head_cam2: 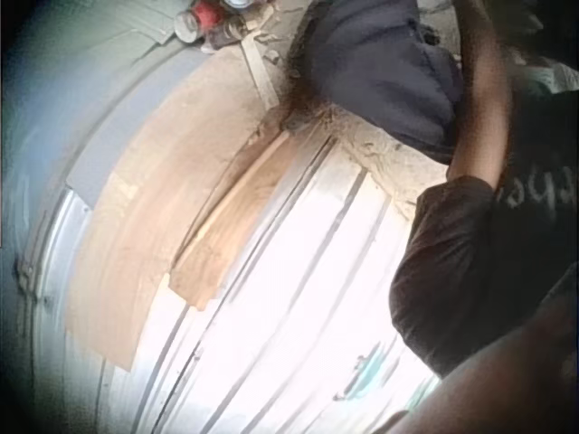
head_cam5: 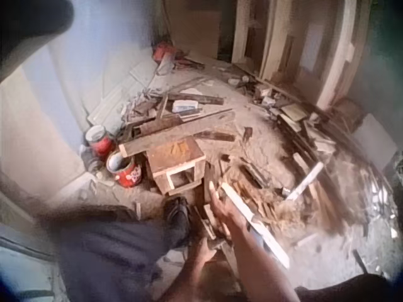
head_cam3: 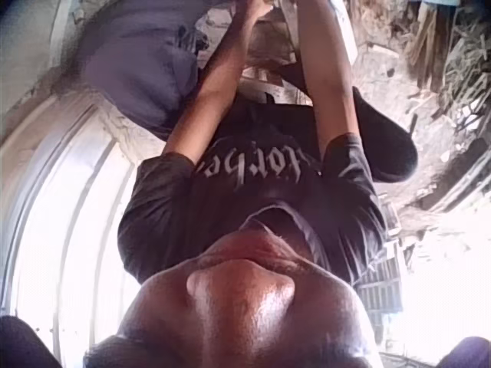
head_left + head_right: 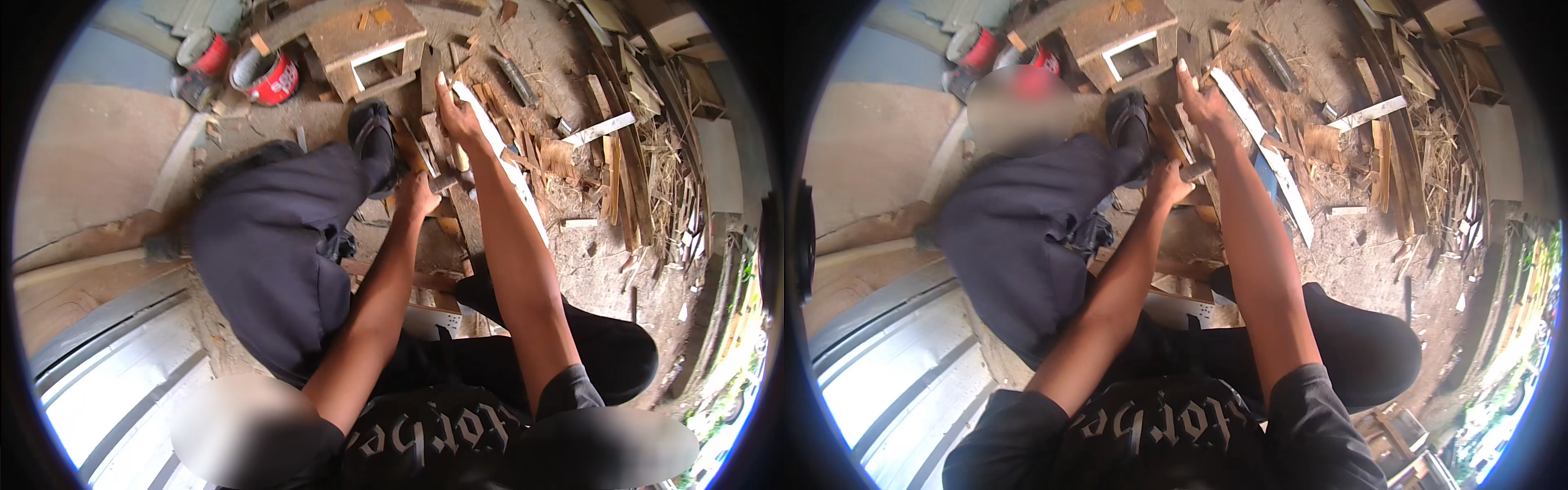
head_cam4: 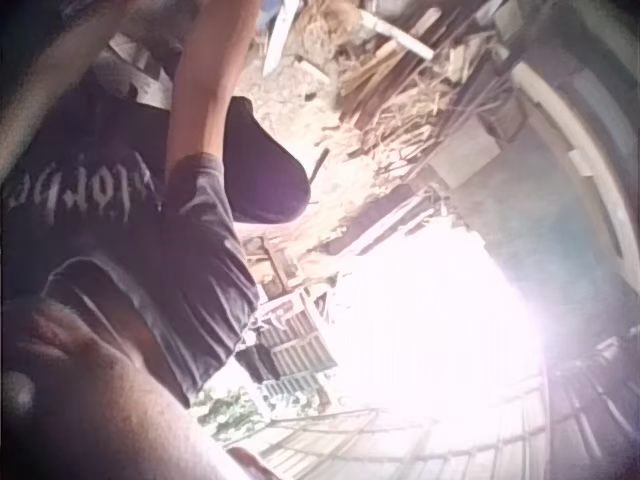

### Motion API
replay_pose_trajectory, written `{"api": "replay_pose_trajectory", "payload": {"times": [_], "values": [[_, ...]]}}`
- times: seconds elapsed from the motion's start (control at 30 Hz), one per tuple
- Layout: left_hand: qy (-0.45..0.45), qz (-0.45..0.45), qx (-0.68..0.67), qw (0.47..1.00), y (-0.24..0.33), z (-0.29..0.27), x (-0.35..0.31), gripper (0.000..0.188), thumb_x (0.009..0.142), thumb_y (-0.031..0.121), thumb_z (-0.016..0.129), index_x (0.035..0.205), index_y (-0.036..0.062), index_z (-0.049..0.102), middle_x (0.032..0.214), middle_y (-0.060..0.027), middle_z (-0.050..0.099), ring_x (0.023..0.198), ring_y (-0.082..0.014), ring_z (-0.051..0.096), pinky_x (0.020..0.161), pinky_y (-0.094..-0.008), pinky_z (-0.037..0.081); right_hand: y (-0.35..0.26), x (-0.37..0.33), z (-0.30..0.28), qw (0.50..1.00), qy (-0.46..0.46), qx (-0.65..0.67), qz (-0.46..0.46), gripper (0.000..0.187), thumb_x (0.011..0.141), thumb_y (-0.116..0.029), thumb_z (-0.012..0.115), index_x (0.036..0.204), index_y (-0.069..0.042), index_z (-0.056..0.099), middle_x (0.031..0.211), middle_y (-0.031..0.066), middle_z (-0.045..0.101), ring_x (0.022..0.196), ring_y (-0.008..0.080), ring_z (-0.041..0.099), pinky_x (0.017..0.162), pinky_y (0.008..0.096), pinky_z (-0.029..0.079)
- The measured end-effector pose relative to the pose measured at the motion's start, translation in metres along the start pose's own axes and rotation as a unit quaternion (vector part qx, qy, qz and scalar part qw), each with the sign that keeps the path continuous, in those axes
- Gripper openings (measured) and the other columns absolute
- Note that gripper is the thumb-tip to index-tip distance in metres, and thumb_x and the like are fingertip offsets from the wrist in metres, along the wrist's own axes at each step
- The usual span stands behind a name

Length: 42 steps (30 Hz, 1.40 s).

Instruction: The person sits on the floor and uses a hammer to repeatedly strike a piece of wood, breaking it into smaller pieces. The person picks up the wood, positions it, and strikes it multiple times to fragment it.

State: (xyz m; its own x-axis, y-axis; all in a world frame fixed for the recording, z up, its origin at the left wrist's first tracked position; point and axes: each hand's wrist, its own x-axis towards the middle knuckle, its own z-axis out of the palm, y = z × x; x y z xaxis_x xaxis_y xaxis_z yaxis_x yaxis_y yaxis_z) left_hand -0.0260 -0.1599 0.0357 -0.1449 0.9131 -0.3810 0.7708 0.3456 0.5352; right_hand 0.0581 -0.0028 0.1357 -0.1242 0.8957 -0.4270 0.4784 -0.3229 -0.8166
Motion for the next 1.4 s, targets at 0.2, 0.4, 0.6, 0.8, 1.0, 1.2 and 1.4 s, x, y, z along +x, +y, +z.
{"api": "replay_pose_trajectory", "payload": {"times": [0.2, 0.4, 0.6, 0.8, 1.0, 1.2, 1.4], "values": [[0.201, -0.010, -0.087, 0.976, -0.004, -0.017, -0.029, 0.038, 0.084, 0.026, 0.075, 0.112, 0.0036, 0.064, 0.114, -0.0182, 0.066, 0.109, -0.0363, 0.063, 0.095, -0.0452, 0.050, -0.029, 0.005, 0.008, 0.999, -0.004, -0.051, 0.006, 0.081, 0.092, -0.064, 0.049, 0.113, 0.012, 0.068, 0.106, 0.0307, 0.070, 0.108, 0.0410, 0.067, 0.095, 0.0465, 0.049], [0.170, -0.001, -0.353, 0.920, 0.035, -0.019, -0.020, 0.039, 0.101, 0.035, 0.055, 0.112, -0.0010, 0.063, 0.109, -0.0190, 0.070, 0.100, -0.0309, 0.069, 0.089, -0.0383, 0.053, -0.018, 0.007, -0.001, 0.991, 0.048, 0.038, -0.119, 0.055, 0.097, -0.044, 0.052, 0.091, 0.008, 0.069, 0.076, 0.0164, 0.068, 0.071, 0.0243, 0.064, 0.068, 0.0404, 0.051], [0.095, -0.085, -0.632, 0.764, 0.038, -0.007, 0.021, 0.061, 0.107, 0.052, 0.034, 0.132, -0.0007, 0.053, 0.139, -0.0144, 0.057, 0.125, -0.0267, 0.057, 0.100, -0.0373, 0.046, -0.027, 0.001, 0.011, 0.998, 0.060, -0.008, -0.021, 0.076, 0.093, -0.056, 0.055, 0.120, 0.015, 0.060, 0.128, 0.0384, 0.058, 0.125, 0.0444, 0.057, 0.107, 0.0444, 0.045], [-0.028, -0.106, -0.831, 0.546, 0.082, -0.047, 0.046, 0.064, 0.106, 0.054, 0.035, 0.144, 0.0029, 0.045, 0.149, -0.0144, 0.049, 0.131, -0.0262, 0.052, 0.104, -0.0360, 0.044, -0.027, -0.024, 0.001, 0.995, 0.084, 0.046, 0.007, 0.068, 0.092, -0.052, 0.057, 0.119, 0.011, 0.065, 0.124, 0.0365, 0.061, 0.124, 0.0439, 0.058, 0.106, 0.0450, 0.045], [-0.030, -0.056, -0.763, 0.643, 0.073, -0.032, 0.042, 0.066, 0.106, 0.055, 0.036, 0.146, 0.0031, 0.041, 0.149, -0.0145, 0.048, 0.133, -0.0255, 0.050, 0.105, -0.0366, 0.042, -0.026, -0.057, -0.004, 0.999, 0.033, 0.034, -0.015, 0.069, 0.092, -0.053, 0.054, 0.122, 0.008, 0.065, 0.128, 0.0296, 0.063, 0.123, 0.0433, 0.059, 0.107, 0.0508, 0.043], [0.001, -0.055, -0.706, 0.706, 0.062, -0.020, 0.010, 0.068, 0.105, 0.056, 0.038, 0.148, 0.0033, 0.038, 0.149, -0.0146, 0.047, 0.135, -0.0248, 0.047, 0.107, -0.0372, 0.041, -0.016, -0.116, 0.000, 0.991, 0.056, 0.082, -0.095, 0.051, 0.090, -0.045, 0.054, 0.104, -0.001, 0.074, 0.107, 0.0315, 0.069, 0.106, 0.0485, 0.065, 0.106, 0.0542, 0.044], [0.007, -0.053, -0.656, 0.753, 0.093, -0.006, -0.005, 0.071, 0.104, 0.057, 0.039, 0.150, 0.0035, 0.035, 0.149, -0.0147, 0.046, 0.137, -0.0241, 0.045, 0.109, -0.0379, 0.040, 0.006, -0.123, -0.013, 0.982, 0.141, 0.087, -0.092, 0.042, 0.088, -0.036, 0.054, 0.085, 0.003, 0.070, 0.080, 0.0321, 0.065, 0.084, 0.0481, 0.067, 0.087, 0.0510, 0.051]]}}
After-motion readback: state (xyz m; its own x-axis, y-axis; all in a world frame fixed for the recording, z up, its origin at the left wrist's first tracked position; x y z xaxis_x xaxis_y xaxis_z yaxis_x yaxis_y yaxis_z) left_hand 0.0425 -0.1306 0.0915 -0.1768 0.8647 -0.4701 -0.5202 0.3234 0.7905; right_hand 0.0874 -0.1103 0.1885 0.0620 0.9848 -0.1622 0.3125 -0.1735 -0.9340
